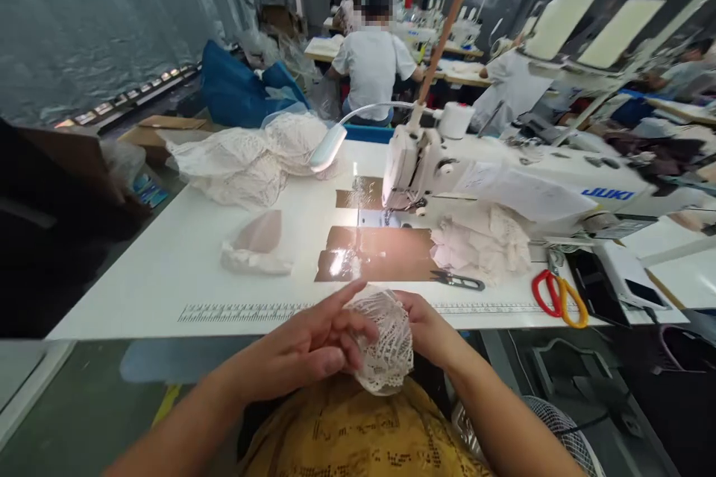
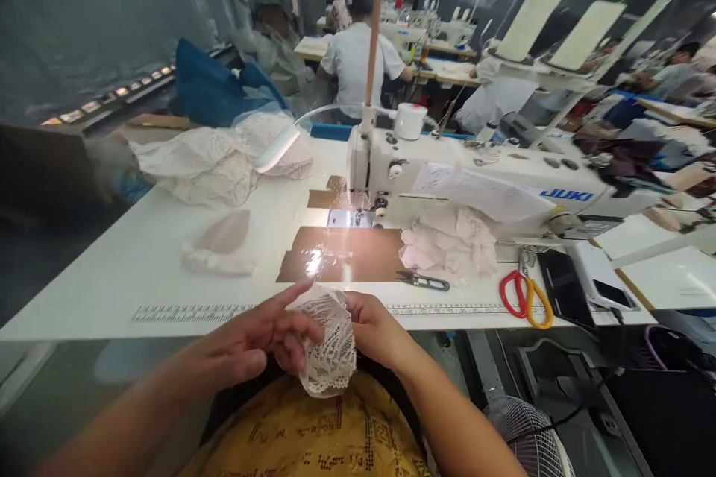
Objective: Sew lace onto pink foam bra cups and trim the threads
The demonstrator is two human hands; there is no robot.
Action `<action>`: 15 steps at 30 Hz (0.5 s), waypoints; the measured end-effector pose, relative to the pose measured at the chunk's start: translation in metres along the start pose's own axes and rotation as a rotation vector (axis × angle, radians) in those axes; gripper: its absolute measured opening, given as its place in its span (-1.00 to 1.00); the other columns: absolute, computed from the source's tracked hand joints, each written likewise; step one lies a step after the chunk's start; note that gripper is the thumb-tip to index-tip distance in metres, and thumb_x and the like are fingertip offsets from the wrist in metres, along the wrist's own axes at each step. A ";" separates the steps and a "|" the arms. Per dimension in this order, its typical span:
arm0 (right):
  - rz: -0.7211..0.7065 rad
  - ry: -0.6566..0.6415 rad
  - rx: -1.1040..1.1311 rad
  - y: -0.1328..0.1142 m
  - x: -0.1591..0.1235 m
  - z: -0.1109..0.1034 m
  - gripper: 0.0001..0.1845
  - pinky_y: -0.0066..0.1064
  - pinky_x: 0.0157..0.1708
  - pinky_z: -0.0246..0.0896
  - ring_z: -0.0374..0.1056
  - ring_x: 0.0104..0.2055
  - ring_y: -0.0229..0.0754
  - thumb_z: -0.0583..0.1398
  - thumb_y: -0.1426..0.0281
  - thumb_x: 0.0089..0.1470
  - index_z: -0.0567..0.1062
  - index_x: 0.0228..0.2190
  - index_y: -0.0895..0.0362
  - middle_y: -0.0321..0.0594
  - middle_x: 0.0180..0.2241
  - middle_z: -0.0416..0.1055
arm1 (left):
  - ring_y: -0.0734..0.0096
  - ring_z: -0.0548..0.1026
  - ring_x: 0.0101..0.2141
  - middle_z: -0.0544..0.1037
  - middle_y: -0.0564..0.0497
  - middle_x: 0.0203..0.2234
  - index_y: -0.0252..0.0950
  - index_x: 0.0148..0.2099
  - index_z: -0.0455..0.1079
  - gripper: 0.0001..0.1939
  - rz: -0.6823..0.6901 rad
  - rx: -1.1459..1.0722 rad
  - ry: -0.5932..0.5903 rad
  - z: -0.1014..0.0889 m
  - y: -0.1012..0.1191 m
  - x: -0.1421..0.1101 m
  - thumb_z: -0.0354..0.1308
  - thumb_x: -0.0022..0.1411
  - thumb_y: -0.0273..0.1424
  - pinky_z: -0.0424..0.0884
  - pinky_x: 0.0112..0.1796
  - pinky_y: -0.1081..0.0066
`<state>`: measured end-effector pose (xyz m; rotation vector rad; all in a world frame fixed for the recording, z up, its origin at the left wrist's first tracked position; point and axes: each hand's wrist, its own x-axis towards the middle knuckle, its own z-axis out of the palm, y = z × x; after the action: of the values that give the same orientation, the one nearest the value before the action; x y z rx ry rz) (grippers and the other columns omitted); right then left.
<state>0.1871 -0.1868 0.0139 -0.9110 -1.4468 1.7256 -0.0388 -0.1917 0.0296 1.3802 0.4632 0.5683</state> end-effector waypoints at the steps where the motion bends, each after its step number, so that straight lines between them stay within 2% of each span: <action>1: 0.029 -0.038 0.082 0.006 0.000 0.002 -0.71 -0.39 -0.35 0.25 0.35 -0.36 -0.18 0.31 0.15 -0.04 0.53 -0.41 0.13 -0.28 -0.45 0.45 | 0.40 0.46 -0.33 0.41 -0.14 -0.07 -0.08 0.40 -0.24 -0.24 -0.022 0.043 0.062 0.000 0.001 0.003 0.06 0.30 -0.15 0.42 -0.27 0.36; 3: 0.081 -0.080 0.193 0.013 0.000 0.007 -0.68 -0.39 -0.37 0.25 0.36 -0.37 -0.17 0.34 0.13 -0.09 0.55 -0.42 0.13 -0.28 -0.48 0.46 | 0.48 0.40 -0.37 0.39 -0.08 -0.11 -0.07 0.39 -0.18 -0.19 -0.068 0.204 0.247 -0.004 0.001 0.008 0.17 0.23 -0.23 0.39 -0.30 0.43; 5: 0.112 -0.104 0.261 0.014 0.000 0.010 -0.67 -0.41 -0.40 0.25 0.37 -0.40 -0.18 0.37 0.14 -0.13 0.56 -0.43 0.15 -0.28 -0.50 0.46 | 0.38 0.40 -0.22 0.36 -0.08 -0.05 -0.10 0.37 -0.07 -0.13 -0.084 0.297 0.338 -0.010 -0.002 0.014 0.29 0.11 -0.26 0.38 -0.19 0.39; 7: 0.101 -0.075 0.293 0.011 0.002 0.011 -0.68 -0.45 -0.42 0.24 0.37 -0.42 -0.21 0.40 0.19 -0.16 0.55 -0.40 0.15 -0.28 -0.50 0.46 | 0.26 0.39 -0.11 0.39 -0.09 -0.04 -0.18 0.29 0.12 -0.21 -0.102 0.241 0.273 -0.017 -0.004 0.018 0.33 0.05 -0.26 0.36 -0.10 0.34; 10: 0.056 0.072 0.307 0.006 0.005 0.007 -0.59 -0.51 -0.47 0.21 0.36 -0.45 -0.27 0.41 0.28 -0.15 0.50 -0.22 0.09 -0.32 -0.48 0.47 | 0.33 0.45 -0.27 0.48 -0.04 -0.27 -0.33 -0.02 0.41 -0.61 -0.182 0.041 0.127 -0.026 -0.005 0.020 0.23 0.15 -0.24 0.38 -0.25 0.41; 12: 0.051 0.161 0.302 0.004 0.007 0.004 -0.38 -0.52 -0.50 0.20 0.35 -0.49 -0.29 0.39 0.30 -0.10 0.37 0.01 0.01 -0.35 -0.49 0.46 | 0.40 0.43 -0.36 0.47 0.01 -0.37 -0.36 -0.17 0.43 -0.74 -0.202 -0.022 0.147 -0.029 -0.003 0.019 0.20 0.18 -0.26 0.36 -0.34 0.48; 14: 0.049 0.208 0.256 0.003 0.009 0.001 -0.25 -0.51 -0.49 0.21 0.34 -0.49 -0.29 0.35 0.30 -0.05 0.22 0.15 -0.04 -0.36 -0.49 0.45 | 0.40 0.43 -0.33 0.47 0.01 -0.35 -0.34 -0.14 0.41 -0.74 -0.197 -0.034 0.183 -0.030 0.000 0.021 0.24 0.15 -0.30 0.35 -0.32 0.50; 15: 0.038 0.218 0.213 0.003 0.010 -0.001 -0.26 -0.50 -0.46 0.22 0.34 -0.47 -0.29 0.34 0.30 -0.03 0.23 0.16 -0.04 -0.35 -0.47 0.45 | 0.40 0.43 -0.32 0.48 0.01 -0.33 -0.33 -0.10 0.40 -0.71 -0.194 -0.035 0.187 -0.030 0.001 0.022 0.24 0.15 -0.31 0.36 -0.32 0.50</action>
<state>0.1826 -0.1780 0.0096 -0.9813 -1.0894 1.7104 -0.0397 -0.1547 0.0268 1.2375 0.7264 0.5461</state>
